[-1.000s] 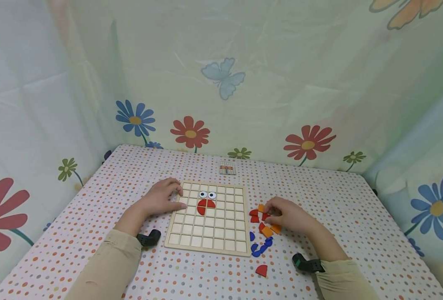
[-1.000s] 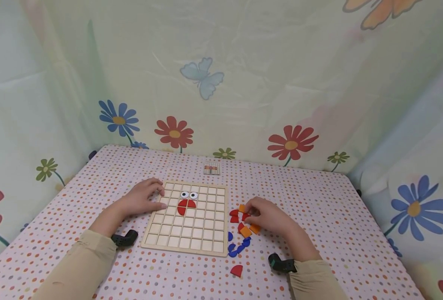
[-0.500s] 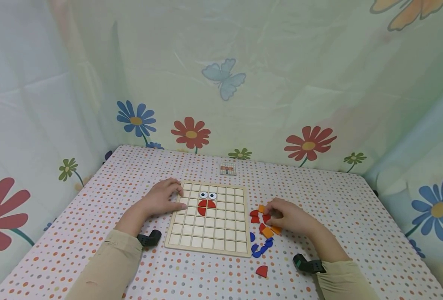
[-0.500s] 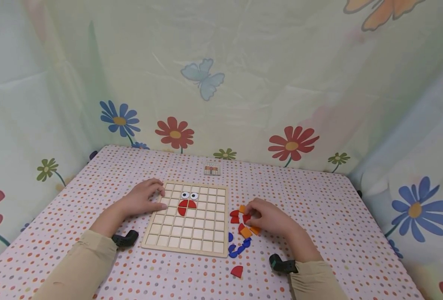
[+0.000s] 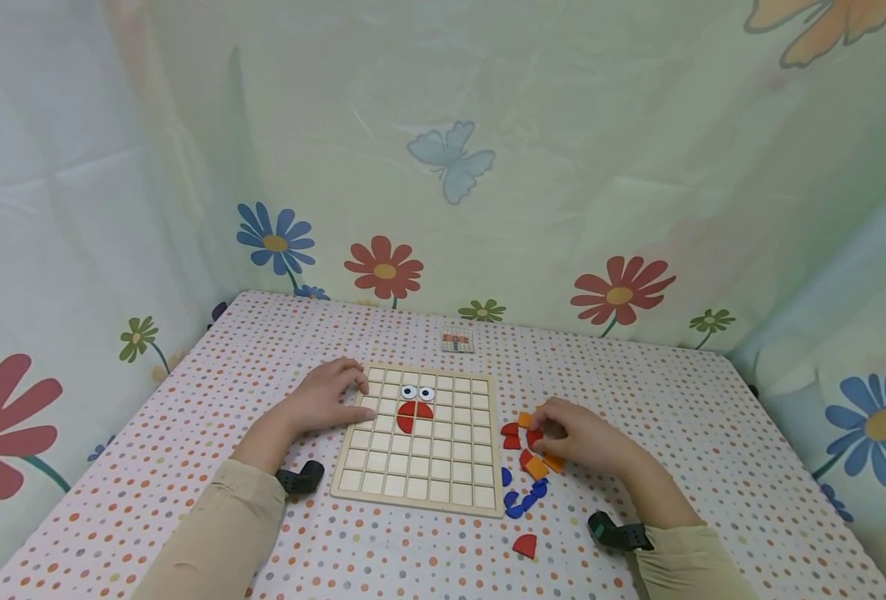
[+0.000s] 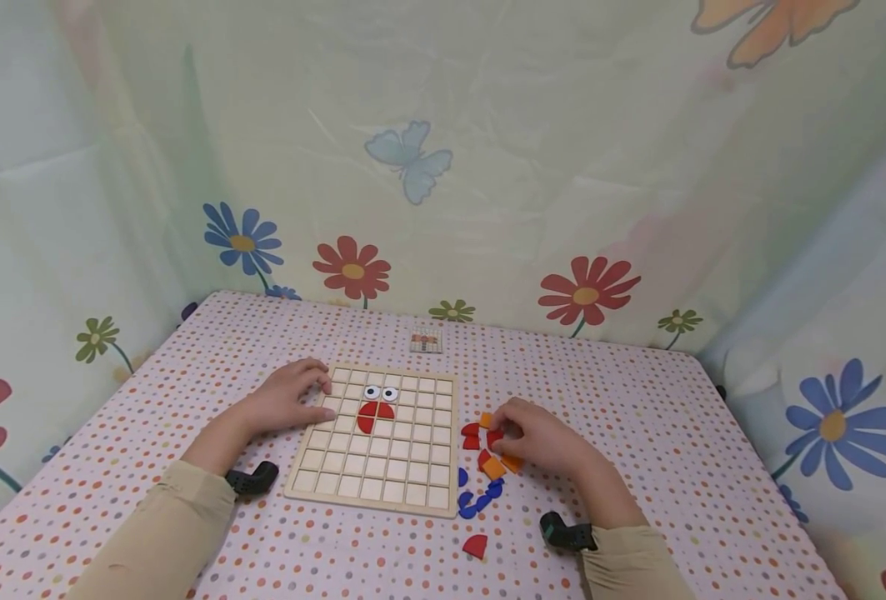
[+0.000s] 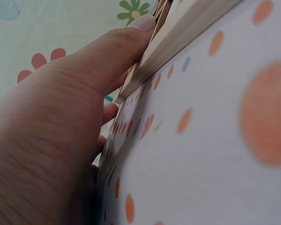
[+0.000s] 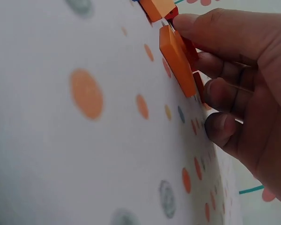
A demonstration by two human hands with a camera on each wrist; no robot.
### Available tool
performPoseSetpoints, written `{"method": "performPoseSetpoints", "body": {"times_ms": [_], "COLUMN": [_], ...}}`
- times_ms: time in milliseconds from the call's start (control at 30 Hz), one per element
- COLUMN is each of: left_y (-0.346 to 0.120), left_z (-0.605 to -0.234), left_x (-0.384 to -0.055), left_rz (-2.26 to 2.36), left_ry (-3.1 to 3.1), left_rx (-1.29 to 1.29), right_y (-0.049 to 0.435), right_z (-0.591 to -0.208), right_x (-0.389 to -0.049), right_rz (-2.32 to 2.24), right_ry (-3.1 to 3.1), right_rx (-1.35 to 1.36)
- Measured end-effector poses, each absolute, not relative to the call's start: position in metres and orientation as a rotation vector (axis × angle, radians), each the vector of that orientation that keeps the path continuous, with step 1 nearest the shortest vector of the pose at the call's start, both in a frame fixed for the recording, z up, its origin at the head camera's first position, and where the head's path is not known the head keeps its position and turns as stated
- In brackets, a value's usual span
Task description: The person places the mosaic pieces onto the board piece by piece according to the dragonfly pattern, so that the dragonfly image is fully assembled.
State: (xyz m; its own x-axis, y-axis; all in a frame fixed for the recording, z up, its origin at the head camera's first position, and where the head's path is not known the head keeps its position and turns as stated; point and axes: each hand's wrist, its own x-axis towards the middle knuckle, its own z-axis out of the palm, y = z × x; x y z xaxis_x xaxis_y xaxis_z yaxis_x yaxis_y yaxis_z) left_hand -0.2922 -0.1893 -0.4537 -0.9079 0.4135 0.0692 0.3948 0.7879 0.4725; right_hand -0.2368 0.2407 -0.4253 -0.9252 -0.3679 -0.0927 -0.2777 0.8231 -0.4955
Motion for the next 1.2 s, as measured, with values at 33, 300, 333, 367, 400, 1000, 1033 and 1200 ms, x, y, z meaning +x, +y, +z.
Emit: {"method": "performPoseSetpoints", "body": {"times_ms": [33,300,333,367,400,1000,1033,1200], "left_y": [-0.189,-0.190,-0.190,-0.190,-0.190,-0.188,-0.188,-0.188], "left_z": [-0.454,-0.453,-0.453,-0.454,-0.454,-0.455,-0.455,-0.454], "left_x": [-0.292,-0.292,-0.292,-0.293,-0.293,-0.293,-0.293,-0.293], "left_rz": [0.760,0.768,0.765,0.755,0.747,0.742,0.743,0.745], "left_ry": [2.935,2.934,2.935,2.938,2.940,2.946,2.944,2.940], "left_rx": [0.662,0.661,0.661,0.658,0.655,0.671,0.669,0.659], "right_y": [0.240,0.226,0.222,0.218,0.214,0.137,0.133,0.117], "right_z": [-0.424,-0.408,-0.406,-0.405,-0.403,-0.406,-0.406,-0.412], "right_x": [-0.237,-0.237,-0.238,-0.239,-0.240,-0.263,-0.263,-0.264], "right_rz": [-0.721,-0.720,-0.718,-0.717,-0.722,-0.770,-0.771,-0.778], "right_ry": [2.827,2.819,2.817,2.817,2.809,2.703,2.701,2.690], "right_rx": [-0.507,-0.555,-0.573,-0.584,-0.593,-0.740,-0.762,-0.818]}}
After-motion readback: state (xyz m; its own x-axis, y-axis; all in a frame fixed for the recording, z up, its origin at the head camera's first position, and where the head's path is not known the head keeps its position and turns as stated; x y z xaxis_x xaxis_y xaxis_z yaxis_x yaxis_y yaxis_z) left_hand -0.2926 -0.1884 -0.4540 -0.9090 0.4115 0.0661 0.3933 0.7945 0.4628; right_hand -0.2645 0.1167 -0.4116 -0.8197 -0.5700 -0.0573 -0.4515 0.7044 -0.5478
